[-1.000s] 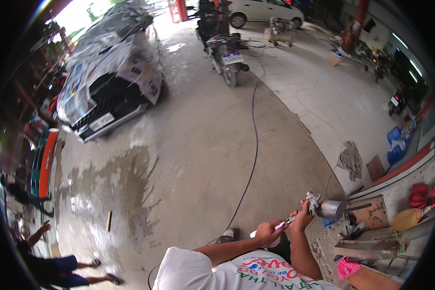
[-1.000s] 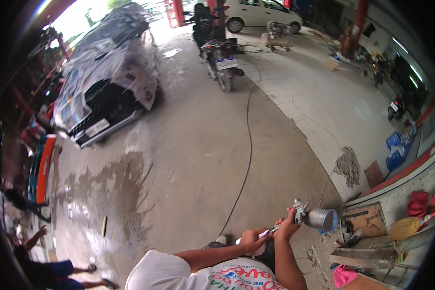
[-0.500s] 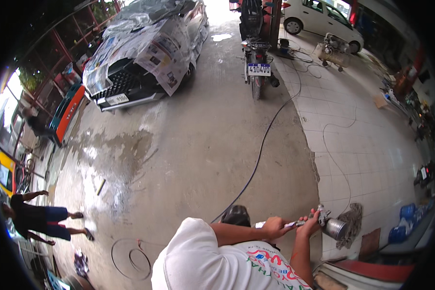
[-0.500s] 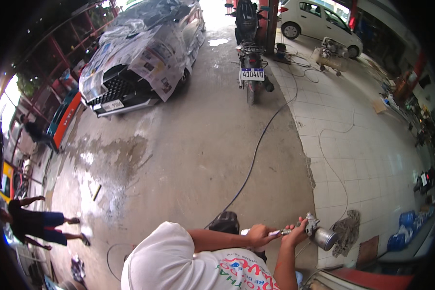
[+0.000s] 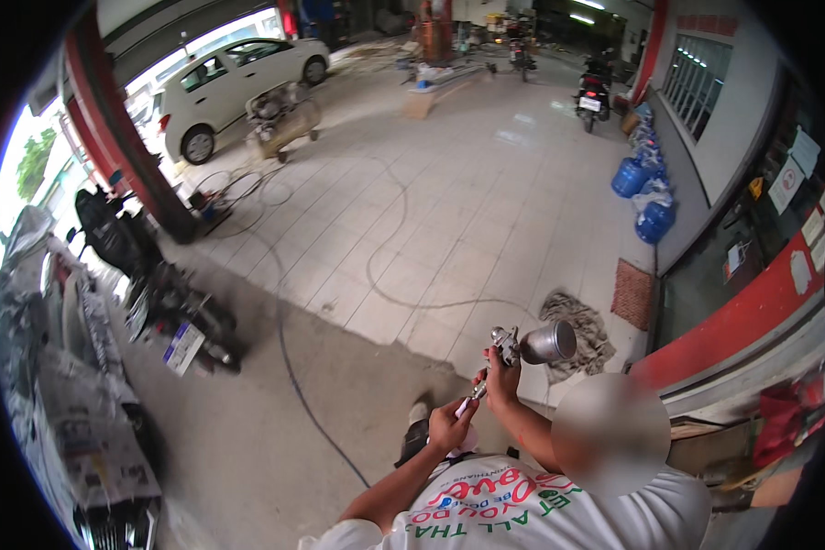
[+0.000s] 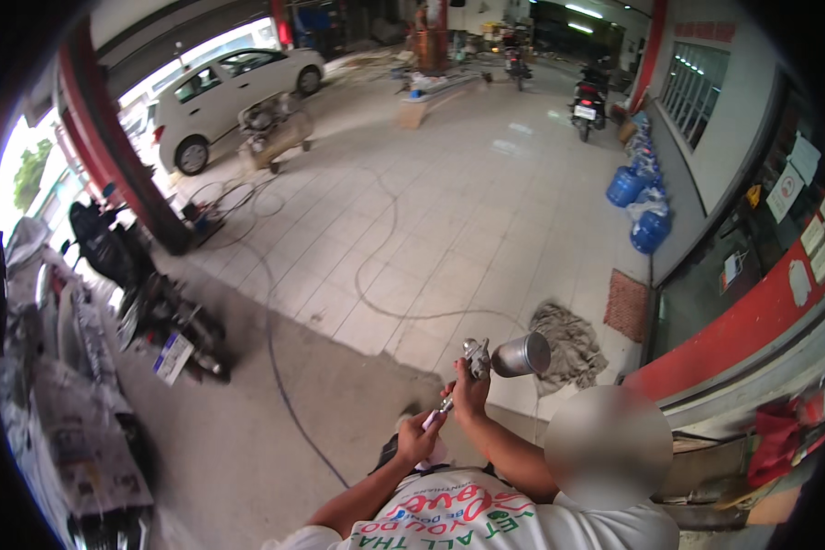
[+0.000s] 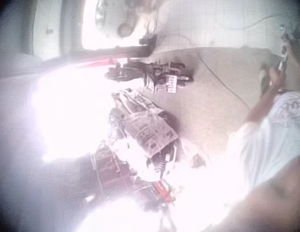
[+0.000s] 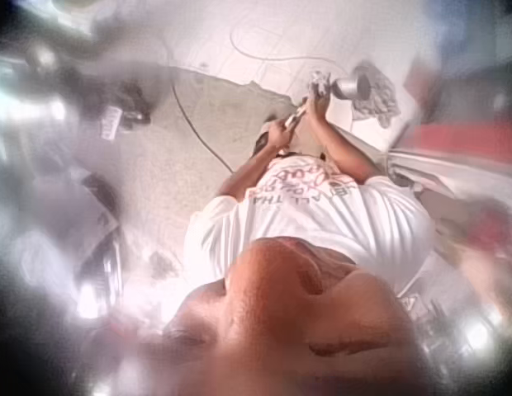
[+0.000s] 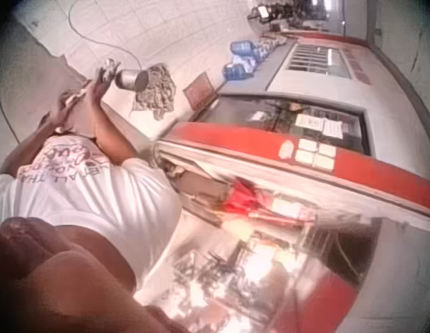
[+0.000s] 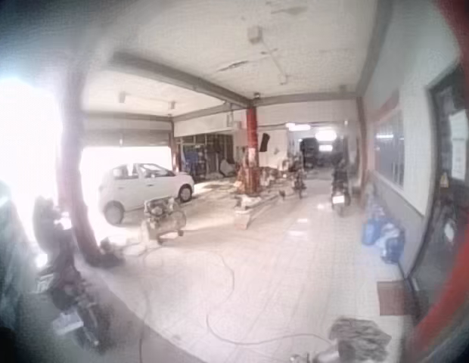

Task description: The person uses a spray gun to apply blue paint to a car hood that is masked with newspaper and tape. After painting, the person walks to a workbench, pours paint into the spray gun cup, and cleans the nozzle with a cloth.

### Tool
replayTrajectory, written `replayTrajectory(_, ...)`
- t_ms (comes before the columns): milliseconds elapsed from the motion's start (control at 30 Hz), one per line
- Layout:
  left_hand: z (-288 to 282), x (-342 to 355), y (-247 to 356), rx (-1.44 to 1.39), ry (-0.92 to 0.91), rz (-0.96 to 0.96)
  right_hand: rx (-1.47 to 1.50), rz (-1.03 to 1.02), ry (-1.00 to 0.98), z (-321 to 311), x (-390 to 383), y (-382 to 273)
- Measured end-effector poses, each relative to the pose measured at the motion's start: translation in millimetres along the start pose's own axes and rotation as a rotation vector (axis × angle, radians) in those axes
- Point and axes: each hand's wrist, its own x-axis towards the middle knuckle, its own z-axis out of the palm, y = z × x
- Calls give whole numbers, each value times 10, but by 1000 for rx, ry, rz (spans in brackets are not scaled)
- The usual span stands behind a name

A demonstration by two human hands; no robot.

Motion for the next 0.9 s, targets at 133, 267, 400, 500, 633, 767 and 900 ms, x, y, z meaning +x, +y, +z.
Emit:
replayTrajectory(133,349,1710,843,12,-212,49,64,-129,169,13,1563,-674)
replayTrajectory(267,818,2773,914,56,-345,100,120,-101,307,-128,2536,-935)
replayTrajectory(400,1283,4390,1334,110,-438,254,181,-146,382,-117,4075,-1315)
replayTrajectory(500,1654,5579,1834,156,-443,286,214,-103,471,-21,5342,-1646)
replayTrajectory(633,2092,6916,2416,171,-391,239,116,21,357,116,6864,-2397)
replayTrajectory(767,2080,8204,3231,154,-230,166,81,-68,177,849,8163,-3127)
replayTrajectory(900,2272,9723,3494,69,-113,7,-51,-102,-29,1447,9754,-3456)
